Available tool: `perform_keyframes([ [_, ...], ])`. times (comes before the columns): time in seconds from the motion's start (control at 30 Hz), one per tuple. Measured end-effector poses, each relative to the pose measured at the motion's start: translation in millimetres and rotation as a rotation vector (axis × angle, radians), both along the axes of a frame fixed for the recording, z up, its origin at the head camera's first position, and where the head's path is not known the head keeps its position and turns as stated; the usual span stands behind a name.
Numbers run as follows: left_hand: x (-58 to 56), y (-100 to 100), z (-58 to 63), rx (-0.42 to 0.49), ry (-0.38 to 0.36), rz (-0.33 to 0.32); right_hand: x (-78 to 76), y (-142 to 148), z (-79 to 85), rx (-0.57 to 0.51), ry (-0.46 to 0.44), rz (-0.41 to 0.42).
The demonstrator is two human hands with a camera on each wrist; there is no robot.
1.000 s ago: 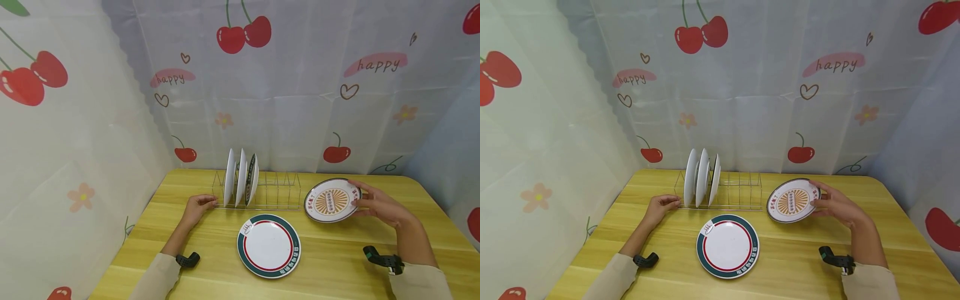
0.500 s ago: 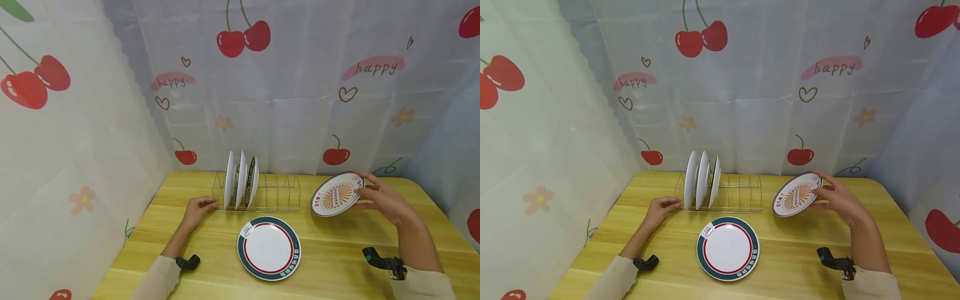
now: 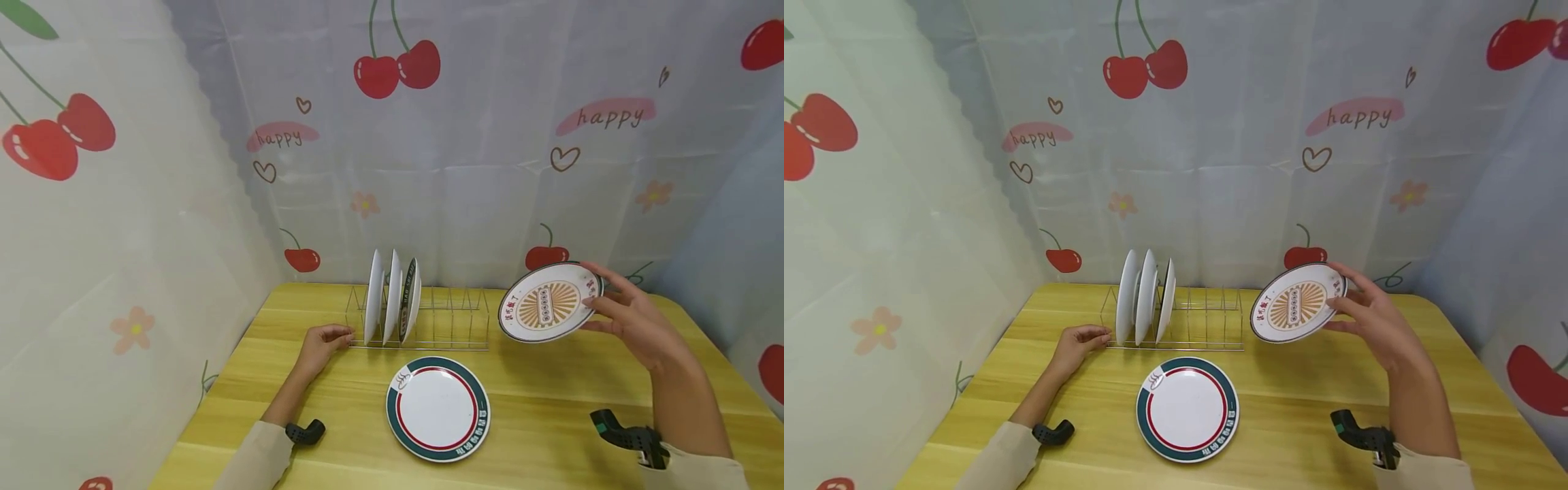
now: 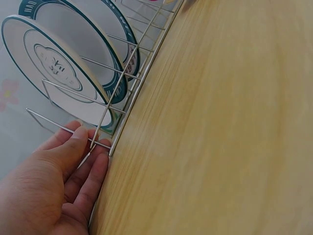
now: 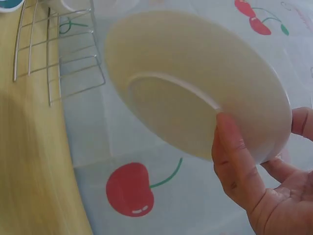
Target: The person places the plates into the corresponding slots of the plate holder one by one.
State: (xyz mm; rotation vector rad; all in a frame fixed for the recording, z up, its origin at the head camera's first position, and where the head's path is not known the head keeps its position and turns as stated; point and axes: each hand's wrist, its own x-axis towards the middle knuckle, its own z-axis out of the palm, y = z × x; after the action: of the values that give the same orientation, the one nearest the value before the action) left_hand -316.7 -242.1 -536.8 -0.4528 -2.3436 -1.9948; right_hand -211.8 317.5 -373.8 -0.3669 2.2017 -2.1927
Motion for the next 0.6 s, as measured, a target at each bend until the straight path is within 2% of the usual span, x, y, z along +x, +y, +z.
perform_keyframes([
  [0.33, -3.0, -2, -5.8, -0.015, 0.046, -0.006, 9.4, -33, 4.7, -0.117, 0.071, -0.026],
  [0.6, -5.2, -1, -4.0, -0.014, 0.011, 0.024, 4.4, -62, 15.1, -0.144, 0.147, 0.017],
])
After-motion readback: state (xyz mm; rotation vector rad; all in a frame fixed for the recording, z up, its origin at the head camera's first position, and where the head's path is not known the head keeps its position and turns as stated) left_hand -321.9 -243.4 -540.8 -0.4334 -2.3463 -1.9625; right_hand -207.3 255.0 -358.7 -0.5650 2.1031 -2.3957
